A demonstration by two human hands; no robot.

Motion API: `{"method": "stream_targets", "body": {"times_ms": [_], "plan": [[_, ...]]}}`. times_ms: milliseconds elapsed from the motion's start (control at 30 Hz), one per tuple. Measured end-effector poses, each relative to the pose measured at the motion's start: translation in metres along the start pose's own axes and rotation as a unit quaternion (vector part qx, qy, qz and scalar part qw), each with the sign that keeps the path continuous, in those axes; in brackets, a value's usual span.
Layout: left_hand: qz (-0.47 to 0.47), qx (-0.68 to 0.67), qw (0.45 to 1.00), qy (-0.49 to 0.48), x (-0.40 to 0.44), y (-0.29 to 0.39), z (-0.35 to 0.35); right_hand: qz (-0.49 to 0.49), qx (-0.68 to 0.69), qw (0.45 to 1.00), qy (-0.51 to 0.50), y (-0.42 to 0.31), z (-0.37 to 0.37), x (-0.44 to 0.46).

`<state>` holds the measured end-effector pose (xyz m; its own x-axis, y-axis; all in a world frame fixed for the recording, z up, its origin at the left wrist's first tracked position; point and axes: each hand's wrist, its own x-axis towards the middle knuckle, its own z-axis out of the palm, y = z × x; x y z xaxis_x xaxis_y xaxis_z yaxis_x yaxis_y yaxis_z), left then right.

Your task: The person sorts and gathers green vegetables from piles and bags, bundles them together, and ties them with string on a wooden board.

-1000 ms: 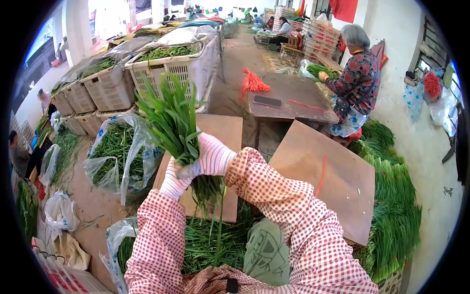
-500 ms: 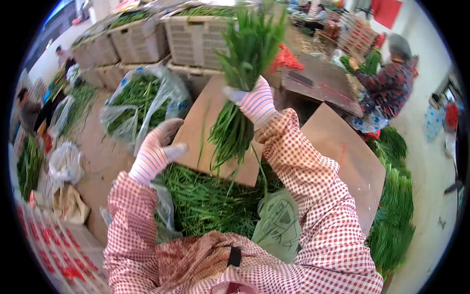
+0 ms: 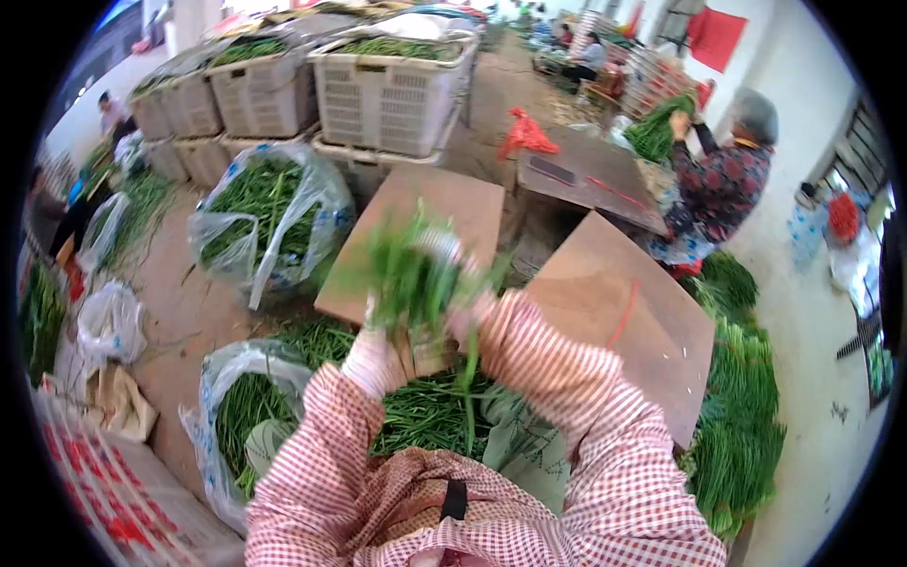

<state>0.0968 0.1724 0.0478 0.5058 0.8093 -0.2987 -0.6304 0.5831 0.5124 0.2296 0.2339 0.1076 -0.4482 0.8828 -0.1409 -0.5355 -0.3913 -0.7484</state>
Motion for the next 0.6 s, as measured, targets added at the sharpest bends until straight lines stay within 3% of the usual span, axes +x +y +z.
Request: {"method": "stream_targets", "body": {"times_ms": [33,67,100,133,167,300,333,400,467,500,533,600], "plan": [[0.045,-0.017,0.999,-0.026,0.011,-0.02,-0.025,-0.278,-0.359,0.878,-0.15,0.033,-0.034,-0.013],[0.089,-0.037,0.994,-0.053,0.021,-0.041,-0.05,-0.322,-0.471,0.807,-0.153,0.055,-0.046,-0.028],[0.053,-0.152,0.987,-0.005,0.024,-0.053,-0.062,-0.373,-0.576,0.714,-0.143,0.077,-0.058,-0.043],[0.043,-0.15,0.988,-0.004,0.02,-0.064,-0.075,-0.423,-0.654,0.615,-0.126,0.099,-0.07,-0.059],[-0.008,-0.206,0.978,-0.027,0.012,-0.075,-0.089,-0.412,-0.663,0.616,-0.106,0.122,-0.082,-0.074],[-0.057,-0.055,0.995,0.064,-0.025,-0.089,-0.07,-0.362,-0.612,0.693,-0.115,0.156,-0.079,-0.107],[-0.138,-0.295,0.944,-0.051,-0.009,-0.108,-0.122,-0.336,-0.587,0.723,-0.139,0.162,-0.079,-0.108],[-0.08,-0.237,0.966,0.066,-0.004,-0.119,-0.143,-0.368,-0.598,0.694,-0.161,0.139,-0.062,-0.117],[-0.084,-0.199,0.972,0.092,-0.012,-0.108,-0.106,-0.265,-0.628,0.702,-0.207,0.128,-0.056,-0.121],[-0.089,-0.168,0.975,0.118,-0.017,-0.103,-0.084,-0.328,-0.612,0.67,-0.263,0.122,-0.064,-0.118],[-0.091,-0.166,0.975,0.119,-0.022,-0.099,-0.067,-0.33,-0.611,0.671,-0.26,0.117,-0.062,-0.121],[0.028,-0.07,0.991,0.114,-0.031,-0.094,-0.045,-0.313,-0.571,0.688,-0.321,0.105,-0.05,-0.136]]}}
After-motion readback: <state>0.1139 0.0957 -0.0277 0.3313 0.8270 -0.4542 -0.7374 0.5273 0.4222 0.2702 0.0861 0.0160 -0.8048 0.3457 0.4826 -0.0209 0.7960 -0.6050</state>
